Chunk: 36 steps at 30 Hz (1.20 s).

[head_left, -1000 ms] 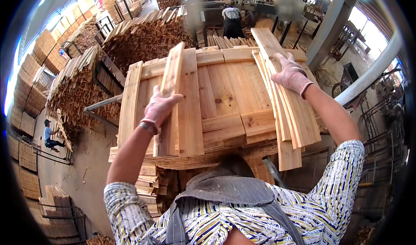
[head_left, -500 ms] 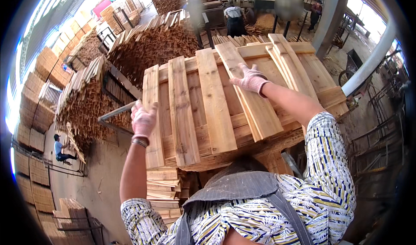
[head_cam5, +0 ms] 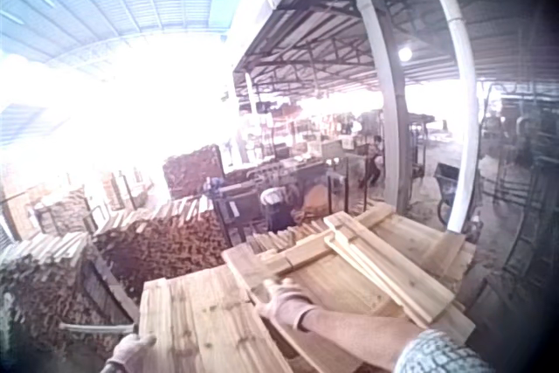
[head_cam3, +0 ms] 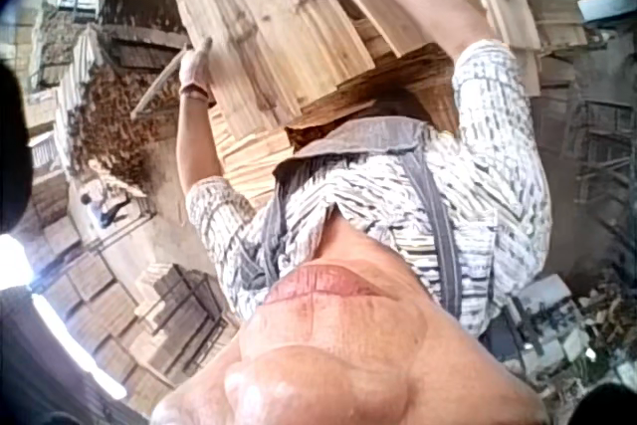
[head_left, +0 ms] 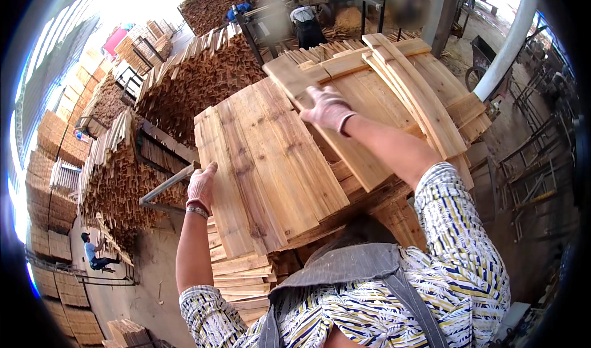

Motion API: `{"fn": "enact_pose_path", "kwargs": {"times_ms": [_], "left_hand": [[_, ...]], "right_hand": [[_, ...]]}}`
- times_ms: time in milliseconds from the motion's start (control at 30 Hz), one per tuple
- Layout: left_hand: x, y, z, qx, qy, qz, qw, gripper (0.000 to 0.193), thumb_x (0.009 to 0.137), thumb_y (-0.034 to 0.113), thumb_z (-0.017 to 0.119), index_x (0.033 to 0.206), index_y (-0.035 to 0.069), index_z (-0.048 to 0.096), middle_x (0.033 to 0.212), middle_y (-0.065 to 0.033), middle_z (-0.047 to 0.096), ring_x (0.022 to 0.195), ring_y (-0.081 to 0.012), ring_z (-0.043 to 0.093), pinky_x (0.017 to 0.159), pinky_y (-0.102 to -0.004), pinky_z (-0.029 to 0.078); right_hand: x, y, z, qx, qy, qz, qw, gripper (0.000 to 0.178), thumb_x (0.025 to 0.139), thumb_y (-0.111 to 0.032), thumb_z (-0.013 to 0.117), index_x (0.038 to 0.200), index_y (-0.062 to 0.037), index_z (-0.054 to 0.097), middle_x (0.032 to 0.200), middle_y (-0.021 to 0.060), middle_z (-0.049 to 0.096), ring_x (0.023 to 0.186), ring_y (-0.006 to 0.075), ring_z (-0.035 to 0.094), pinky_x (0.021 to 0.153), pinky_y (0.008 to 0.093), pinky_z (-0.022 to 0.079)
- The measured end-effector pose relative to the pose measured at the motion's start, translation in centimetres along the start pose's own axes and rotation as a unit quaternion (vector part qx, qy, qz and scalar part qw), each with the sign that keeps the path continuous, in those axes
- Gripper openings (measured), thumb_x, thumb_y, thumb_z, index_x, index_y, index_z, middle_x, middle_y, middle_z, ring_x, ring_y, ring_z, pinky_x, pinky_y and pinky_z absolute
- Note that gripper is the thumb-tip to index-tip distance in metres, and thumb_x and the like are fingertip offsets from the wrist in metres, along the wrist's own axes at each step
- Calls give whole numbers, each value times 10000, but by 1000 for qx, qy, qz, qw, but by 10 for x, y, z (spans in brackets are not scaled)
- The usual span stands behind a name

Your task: The person repeatedly picks up stacks of wooden planks from a pile and places them onto a metal rack. The worker wears gloves and handles the wood by hand, organizing the planks into neat stacks on the rack.

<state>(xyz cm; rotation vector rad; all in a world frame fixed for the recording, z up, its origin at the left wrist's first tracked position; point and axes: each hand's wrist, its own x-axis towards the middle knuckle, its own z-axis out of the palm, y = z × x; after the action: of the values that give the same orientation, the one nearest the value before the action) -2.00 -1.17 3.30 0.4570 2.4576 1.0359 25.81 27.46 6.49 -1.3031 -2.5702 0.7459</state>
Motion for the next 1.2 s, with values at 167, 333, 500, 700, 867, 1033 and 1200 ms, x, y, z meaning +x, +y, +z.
{"fn": "enact_pose_path", "kwargs": {"times_ms": [167,333,500,700,867,1033,1200], "left_hand": [[42,-15,-2,34,28,73,996,660,815,462,723,1141,-110,683,1045,-204,723,930,-269,689,815,-382,532],[26,20,5,-31,-19,11,999,419,847,278,754,1078,-61,666,934,-129,691,783,-210,653,699,-359,541],[60,-33,-6,-89,-20,6,996,332,858,222,751,1068,-18,661,897,-105,678,733,-222,643,672,-381,550],[42,-1,2,68,49,23,996,416,885,297,741,1097,-51,655,942,-170,706,860,-299,661,780,-413,526],[64,-38,-3,166,52,91,981,399,917,357,730,1015,-28,689,823,-146,676,779,-251,630,705,-391,488],[114,-65,-30,-12,33,45,998,493,886,358,744,1110,-71,649,941,-180,715,848,-309,667,769,-411,523],[48,-3,-1,131,56,30,989,485,906,388,743,1091,-49,645,954,-166,700,865,-286,638,802,-403,510]], "right_hand": [[-21,-32,42,-47,-32,52,997,820,931,-626,521,1553,-135,310,1612,327,156,1449,493,308,1156,569,316],[23,19,12,49,-141,-63,987,906,916,-669,538,1587,-108,303,1660,287,107,1499,463,248,1193,543,286],[-25,70,-134,-108,-34,38,993,1027,861,-607,659,1620,-103,185,1652,307,106,1496,426,281,1192,466,341],[-41,146,-126,-159,-1,213,964,1122,731,-443,798,1630,-180,179,1605,295,254,1439,444,381,1161,506,373],[-30,134,-134,-114,64,155,979,943,713,-312,767,1545,-119,367,1324,248,595,1074,374,670,882,481,568],[-9,48,-107,-37,-27,80,996,937,723,-387,754,1534,-94,388,1185,227,655,881,303,694,713,427,594],[3,16,-19,-88,0,84,993,800,859,-551,648,1502,-126,433,1506,259,454,1391,406,460,1147,486,384]]}}
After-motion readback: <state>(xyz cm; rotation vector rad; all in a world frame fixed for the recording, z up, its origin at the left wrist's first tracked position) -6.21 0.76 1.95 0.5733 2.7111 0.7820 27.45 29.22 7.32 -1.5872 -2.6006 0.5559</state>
